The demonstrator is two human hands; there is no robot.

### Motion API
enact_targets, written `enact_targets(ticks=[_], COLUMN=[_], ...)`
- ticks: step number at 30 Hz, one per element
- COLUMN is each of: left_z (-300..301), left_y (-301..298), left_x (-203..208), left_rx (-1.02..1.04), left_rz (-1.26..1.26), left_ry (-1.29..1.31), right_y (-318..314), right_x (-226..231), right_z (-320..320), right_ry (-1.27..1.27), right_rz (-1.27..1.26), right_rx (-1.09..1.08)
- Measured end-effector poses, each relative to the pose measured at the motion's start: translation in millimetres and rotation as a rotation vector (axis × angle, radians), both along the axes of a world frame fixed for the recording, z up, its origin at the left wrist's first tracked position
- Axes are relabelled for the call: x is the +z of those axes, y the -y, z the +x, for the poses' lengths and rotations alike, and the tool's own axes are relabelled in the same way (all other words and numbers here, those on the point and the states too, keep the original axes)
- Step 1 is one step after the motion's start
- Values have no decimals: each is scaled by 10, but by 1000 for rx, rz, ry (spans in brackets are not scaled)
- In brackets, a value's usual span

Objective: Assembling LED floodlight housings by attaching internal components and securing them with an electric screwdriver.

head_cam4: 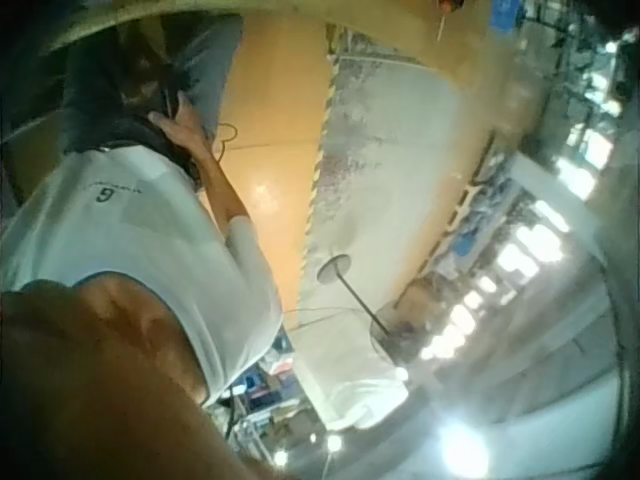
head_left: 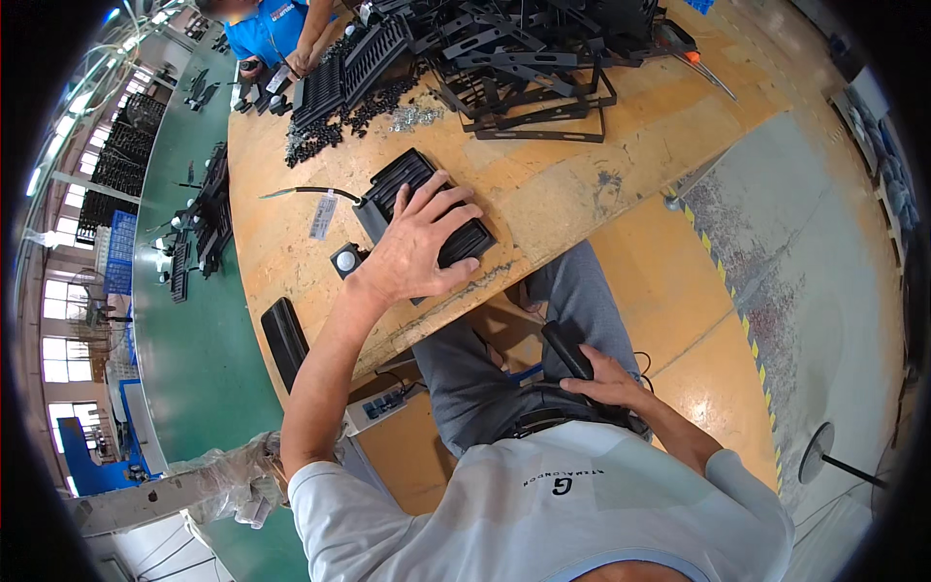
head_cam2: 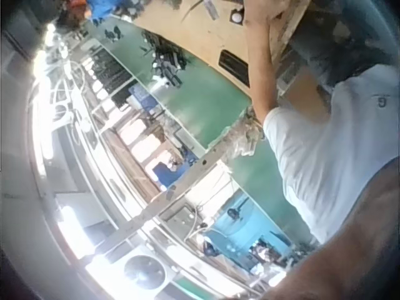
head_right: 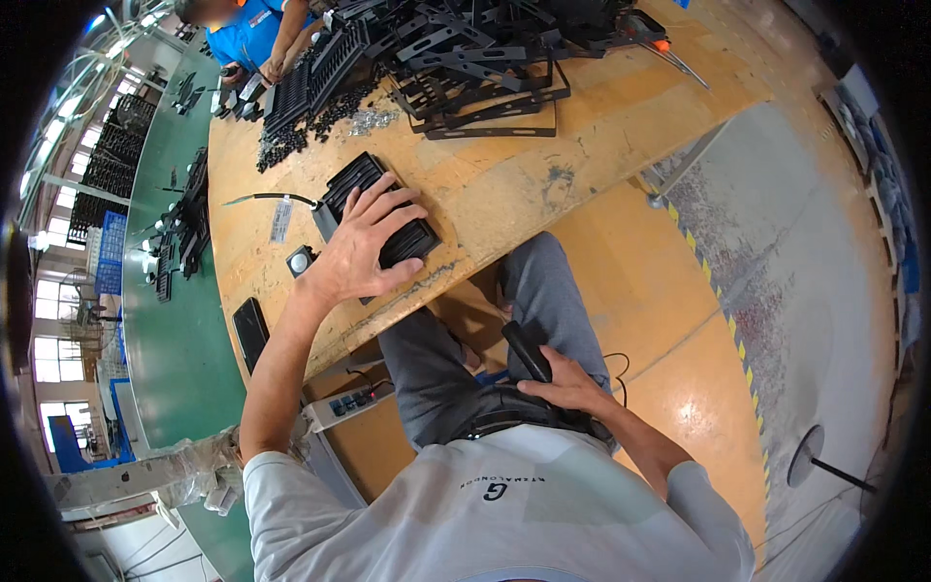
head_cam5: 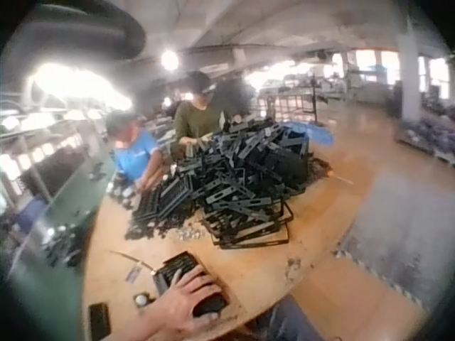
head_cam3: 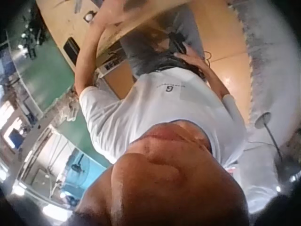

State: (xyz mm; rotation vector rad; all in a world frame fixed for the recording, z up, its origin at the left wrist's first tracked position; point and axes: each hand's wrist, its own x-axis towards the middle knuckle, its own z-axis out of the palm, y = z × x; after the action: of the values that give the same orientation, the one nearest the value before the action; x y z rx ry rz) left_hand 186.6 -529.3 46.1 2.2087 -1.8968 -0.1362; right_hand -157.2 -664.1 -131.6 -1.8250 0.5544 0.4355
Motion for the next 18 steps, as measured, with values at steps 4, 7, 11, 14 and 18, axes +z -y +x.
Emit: enact_targets(ticks=[4, 7, 11, 14, 18], left_z=[-72, -110, -76, 112, 664], left_y=[11, 30, 21, -35, -543], left_x=[-7, -14, 109, 322, 622], left_rx=[66, 102, 103, 71, 353], left_rz=[-55, -52, -120, -359, -883], left_ry=[8, 26, 49, -13, 52], right_y=[35, 83, 91, 101, 114], right_x=[84, 77, 113, 60, 152], right_z=[21, -21, 3, -2, 16], right_ry=[-45, -15, -39, -61, -51], right_rz=[112, 61, -10, -26, 50], right_rx=[13, 36, 44, 36, -16])
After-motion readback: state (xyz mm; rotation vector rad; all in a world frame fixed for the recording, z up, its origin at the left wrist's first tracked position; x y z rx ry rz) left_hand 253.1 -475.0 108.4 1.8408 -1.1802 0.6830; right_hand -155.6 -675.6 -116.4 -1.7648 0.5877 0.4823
